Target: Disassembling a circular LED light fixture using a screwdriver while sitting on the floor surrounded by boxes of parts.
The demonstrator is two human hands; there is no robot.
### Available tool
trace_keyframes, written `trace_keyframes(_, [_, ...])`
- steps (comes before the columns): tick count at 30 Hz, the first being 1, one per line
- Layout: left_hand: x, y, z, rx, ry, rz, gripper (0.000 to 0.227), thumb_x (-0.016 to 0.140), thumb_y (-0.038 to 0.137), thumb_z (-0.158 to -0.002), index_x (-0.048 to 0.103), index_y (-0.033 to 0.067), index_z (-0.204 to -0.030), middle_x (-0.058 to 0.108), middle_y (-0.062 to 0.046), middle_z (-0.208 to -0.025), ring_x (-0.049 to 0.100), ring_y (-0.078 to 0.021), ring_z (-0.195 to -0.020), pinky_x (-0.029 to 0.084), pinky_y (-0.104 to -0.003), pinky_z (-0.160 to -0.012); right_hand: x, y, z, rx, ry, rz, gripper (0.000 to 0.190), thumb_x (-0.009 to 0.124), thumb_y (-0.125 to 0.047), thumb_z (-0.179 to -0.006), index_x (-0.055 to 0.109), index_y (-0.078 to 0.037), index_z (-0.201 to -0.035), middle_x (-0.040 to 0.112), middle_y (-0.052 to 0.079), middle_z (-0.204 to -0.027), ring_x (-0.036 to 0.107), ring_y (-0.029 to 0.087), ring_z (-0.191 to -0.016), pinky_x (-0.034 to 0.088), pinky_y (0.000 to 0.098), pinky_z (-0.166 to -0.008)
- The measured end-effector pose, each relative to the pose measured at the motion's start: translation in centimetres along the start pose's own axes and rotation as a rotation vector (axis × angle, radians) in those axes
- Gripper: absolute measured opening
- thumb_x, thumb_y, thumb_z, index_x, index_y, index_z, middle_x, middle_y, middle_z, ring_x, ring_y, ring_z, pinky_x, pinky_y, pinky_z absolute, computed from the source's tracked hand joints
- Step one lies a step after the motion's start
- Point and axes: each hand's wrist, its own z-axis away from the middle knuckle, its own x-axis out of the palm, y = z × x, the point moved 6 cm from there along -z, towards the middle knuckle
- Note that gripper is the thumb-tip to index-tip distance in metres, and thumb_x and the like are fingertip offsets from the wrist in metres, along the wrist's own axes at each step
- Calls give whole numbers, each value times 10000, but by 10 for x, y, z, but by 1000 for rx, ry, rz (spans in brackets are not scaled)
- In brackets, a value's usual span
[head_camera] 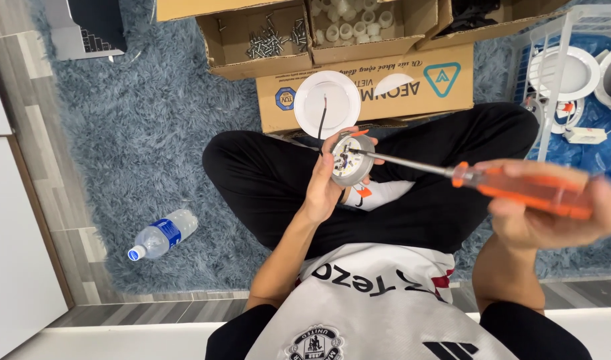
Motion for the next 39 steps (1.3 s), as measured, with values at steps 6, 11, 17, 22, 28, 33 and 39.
trace_keyframes(6, [3, -5, -2, 40, -12, -69, 704, 527, 567, -1157, 421, 38, -1609, 611, -267, -1465, 700, -385, -1219, 639, -372, -776, -11, 0, 44, 521, -215, -884, 431, 452, -163, -1058, 656, 145, -1281, 651, 364, -1425, 634, 645, -1451, 626, 750, -1279])
trace_keyframes(11, [2, -4, 1, 37, -10, -15, 675, 525, 518, -1172, 423, 26, -1623, 617, -279, -1474, 693, -380, -1200, 606, -378, -774, -6, 0, 37, 647, -432, -1059, 641, 485, -247, -961, 580, 211, -1400, 538, 455, -1556, 565, 619, -1521, 489, 653, -1349])
trace_keyframes(17, [0, -4, 2, 30, 15, -17, 688, 545, 524, -1163, 428, 31, -1628, 623, -271, -1488, 689, -315, -1132, 595, -369, -770, -4, 6, 44, 651, -425, -1121, 660, 444, -250, -968, 592, 206, -1421, 529, 467, -1583, 569, 564, -1542, 515, 479, -1325])
trace_keyframes(22, [11, -2, 6, 73, -52, -10, 696, 548, 542, -1170, 429, 34, -1631, 628, -287, -1466, 689, -348, -1055, 580, -360, -760, -4, -29, 12, 143, -499, -532, 415, 712, -156, -1003, 510, -13, -1336, 678, 282, -1317, 790, 405, -1254, 750, 596, -1160])
trace_keyframes(28, [29, 7, 11, 18, -45, -163, 771, 499, 626, -1147, 428, 27, -1628, 668, -268, -1471, 718, -279, -1002, 615, -338, -796, -11, -31, 21, -64, -349, -504, 360, 665, -243, -1051, 488, -45, -1294, 695, 236, -1200, 822, 302, -1075, 818, 504, -914])
trace_keyframes(33, [21, 6, 7, 36, -39, -125, 695, 499, 549, -1167, 419, 21, -1612, 631, -273, -1452, 747, -344, -1172, 637, -308, -714, -51, -28, 52, -182, -267, -402, 432, 560, -364, -1122, 467, -165, -1494, 694, 88, -1224, 860, 315, -886, 814, 381, -718])
trace_keyframes(39, [22, 12, 5, -1, -14, 190, 645, 464, 532, -1189, 515, 20, -1578, 640, -306, -1408, 717, -416, -1109, 513, -377, -677, -37, 12, 83, -133, 103, -538, 716, 410, -198, -1064, 342, -517, -1701, 526, 264, -1182, 742, 371, -840, 783, 723, -641])
